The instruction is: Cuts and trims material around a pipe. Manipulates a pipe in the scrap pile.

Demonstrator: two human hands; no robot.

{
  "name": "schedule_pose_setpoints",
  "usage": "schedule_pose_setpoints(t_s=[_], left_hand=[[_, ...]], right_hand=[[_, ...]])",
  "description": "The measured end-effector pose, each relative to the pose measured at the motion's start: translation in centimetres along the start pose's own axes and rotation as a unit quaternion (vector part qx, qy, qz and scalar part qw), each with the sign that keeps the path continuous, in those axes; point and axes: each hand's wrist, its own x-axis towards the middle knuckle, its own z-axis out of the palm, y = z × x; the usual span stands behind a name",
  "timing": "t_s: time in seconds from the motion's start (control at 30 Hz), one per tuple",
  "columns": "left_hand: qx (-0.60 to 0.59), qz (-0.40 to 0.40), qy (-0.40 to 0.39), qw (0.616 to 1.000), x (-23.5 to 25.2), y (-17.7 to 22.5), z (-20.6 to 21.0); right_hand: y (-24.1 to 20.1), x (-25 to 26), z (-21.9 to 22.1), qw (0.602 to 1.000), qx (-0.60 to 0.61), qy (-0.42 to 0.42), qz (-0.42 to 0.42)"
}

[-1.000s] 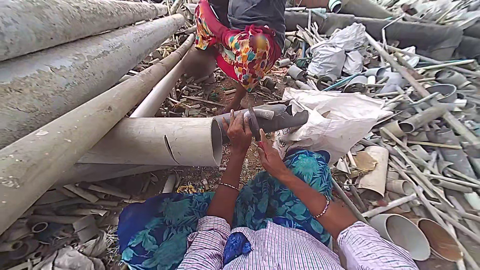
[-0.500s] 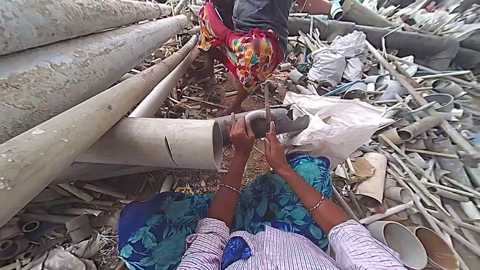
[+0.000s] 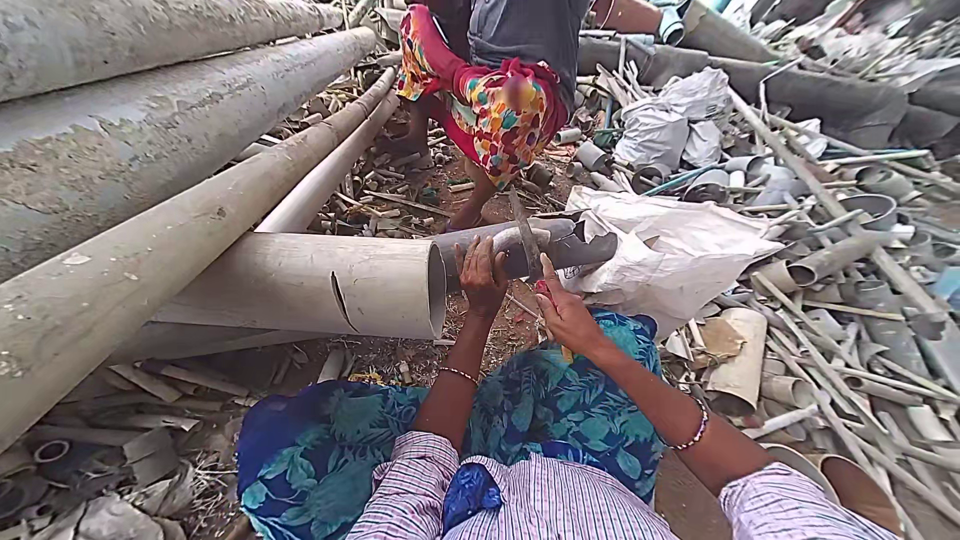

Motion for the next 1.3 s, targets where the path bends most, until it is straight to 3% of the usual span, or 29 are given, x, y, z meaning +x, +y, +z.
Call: schedule_pose_setpoints(t_s=[0.07,0.17,0.27,0.47,0.57,0.67,0.97,1.07,1.17,1.3], left_hand=[[-0.005,-0.002,-0.026,1.0,-0.2,0.2,-0.5],[0.001,0.009,0.015,1.0,-0.1,-0.2,0.3],[-0.005,-0.007,-0.038,0.999,-0.6,0.3,-0.9],[-0.006,0.002,0.004,1.0,-0.7,0.0,-0.3],[-0.003,0.005,0.021,1.0,-0.2,-0.1,0.1],[-0.004,0.003,0.017,1.0,-0.4,0.0,0.0],[0.011,-0.002,0.023,1.0,-0.3,0.1,0.1],[0.003,-0.004,0.014,1.0,-0.5,0.2,-0.1],[0.006,0.006,0.03,1.0,-0.3,-0.1,0.1],[0.006,0.02,0.051,0.998,-1.1,-0.4,0.4]], right_hand=[[0.4,0.2,-0.5,0.998,0.057,-0.017,0.035],[-0.4,-0.2,-0.2,0.997,0.027,-0.065,0.016],[0.0,0.1,0.4,0.996,0.078,-0.02,0.041],[-0.2,0.0,0.1,0.994,0.089,-0.009,0.057],[-0.7,-0.5,0.4,0.997,0.054,-0.048,0.034],[-0.2,0.0,0.4,0.996,0.079,-0.002,0.052],[-0.4,0.4,0.7,0.999,-0.032,-0.02,-0.021],[-0.1,0.9,0.7,0.999,0.034,0.005,0.022],[-1.1,0.5,0.2,0.999,0.015,-0.047,0.006],[-0.8,0.5,-0.4,0.998,0.031,-0.024,0.039]])
